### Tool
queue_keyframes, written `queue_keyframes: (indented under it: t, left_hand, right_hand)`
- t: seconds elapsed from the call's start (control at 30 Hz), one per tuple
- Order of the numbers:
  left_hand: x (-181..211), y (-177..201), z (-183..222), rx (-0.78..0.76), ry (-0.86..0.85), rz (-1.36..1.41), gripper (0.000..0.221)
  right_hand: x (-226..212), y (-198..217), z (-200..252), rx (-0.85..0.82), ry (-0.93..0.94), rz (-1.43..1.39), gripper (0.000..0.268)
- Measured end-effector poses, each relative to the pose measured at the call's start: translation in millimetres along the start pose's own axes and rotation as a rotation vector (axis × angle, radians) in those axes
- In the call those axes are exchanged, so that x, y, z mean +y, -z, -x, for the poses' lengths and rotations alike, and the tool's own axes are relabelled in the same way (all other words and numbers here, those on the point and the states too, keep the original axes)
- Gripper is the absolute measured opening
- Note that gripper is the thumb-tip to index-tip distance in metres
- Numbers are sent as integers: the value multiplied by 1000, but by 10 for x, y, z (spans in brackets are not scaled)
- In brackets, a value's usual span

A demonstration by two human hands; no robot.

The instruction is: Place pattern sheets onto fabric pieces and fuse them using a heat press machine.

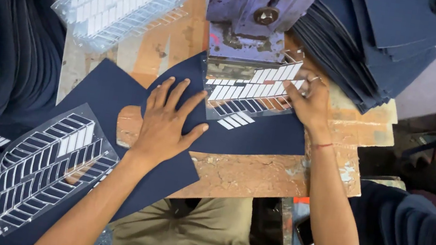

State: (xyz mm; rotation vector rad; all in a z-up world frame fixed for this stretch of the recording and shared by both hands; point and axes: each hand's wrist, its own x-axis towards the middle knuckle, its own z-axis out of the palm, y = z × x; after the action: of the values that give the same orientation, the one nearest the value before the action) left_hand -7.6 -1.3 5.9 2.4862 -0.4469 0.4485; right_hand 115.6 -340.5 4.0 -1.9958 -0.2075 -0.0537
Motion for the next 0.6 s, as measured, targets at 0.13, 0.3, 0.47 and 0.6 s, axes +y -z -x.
queue_keyframes:
  t: [0.13,0.3,0.47,0.6]
  left_hand:
    - [-15,-45,36,6,0,-36,57]
    - [-3,-39,28,9,-10,-57,57]
    - [4,-39,9,-6,-6,-67,58]
    - [10,-41,19,-15,-2,-71,58]
  right_hand:
    - [-201,-71,61,24,-56,-54,29]
    - [-80,-40,19,-14,-24,-126,29]
    - [12,-20,-3,-33,-11,-141,29]
    - [-5,-15,0,-25,-56,-127,31]
